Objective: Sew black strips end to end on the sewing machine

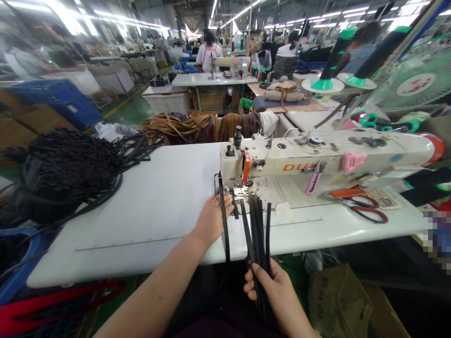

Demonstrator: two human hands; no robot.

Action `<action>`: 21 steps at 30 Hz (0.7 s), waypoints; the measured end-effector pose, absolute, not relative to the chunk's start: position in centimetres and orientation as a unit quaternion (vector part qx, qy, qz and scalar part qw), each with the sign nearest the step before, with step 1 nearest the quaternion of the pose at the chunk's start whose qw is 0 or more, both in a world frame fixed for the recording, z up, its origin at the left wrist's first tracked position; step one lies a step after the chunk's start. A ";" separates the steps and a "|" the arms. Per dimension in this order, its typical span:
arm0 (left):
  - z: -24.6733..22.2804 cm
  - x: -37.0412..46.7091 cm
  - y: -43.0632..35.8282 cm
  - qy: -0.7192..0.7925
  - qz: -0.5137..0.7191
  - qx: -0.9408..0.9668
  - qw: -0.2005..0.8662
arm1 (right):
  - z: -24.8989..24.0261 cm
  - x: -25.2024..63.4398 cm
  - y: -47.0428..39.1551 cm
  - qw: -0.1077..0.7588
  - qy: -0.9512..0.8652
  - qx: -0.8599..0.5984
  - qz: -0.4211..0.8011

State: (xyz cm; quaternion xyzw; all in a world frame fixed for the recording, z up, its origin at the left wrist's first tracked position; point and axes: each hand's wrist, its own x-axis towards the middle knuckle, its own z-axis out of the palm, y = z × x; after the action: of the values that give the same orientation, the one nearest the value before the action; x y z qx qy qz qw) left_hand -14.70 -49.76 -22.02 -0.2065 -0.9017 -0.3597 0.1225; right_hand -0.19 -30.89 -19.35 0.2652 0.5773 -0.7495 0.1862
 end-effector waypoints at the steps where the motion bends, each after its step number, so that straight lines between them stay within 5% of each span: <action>1: -22.0 -14.7 -49.8 -0.902 -0.358 -0.206 0.124 | -19.3 -0.2 -30.8 0.185 0.579 0.266 -0.748; 21: -21.6 -14.6 -49.6 -0.915 -0.315 -0.218 0.129 | -20.3 -0.5 -31.0 0.165 0.607 0.253 -0.735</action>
State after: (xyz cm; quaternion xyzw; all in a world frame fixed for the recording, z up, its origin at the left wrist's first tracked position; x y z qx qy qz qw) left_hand -14.65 -49.63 -21.62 -0.2177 -0.9148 -0.3149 0.1289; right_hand -0.50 -30.97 -20.34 0.2527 0.6069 -0.7354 0.1645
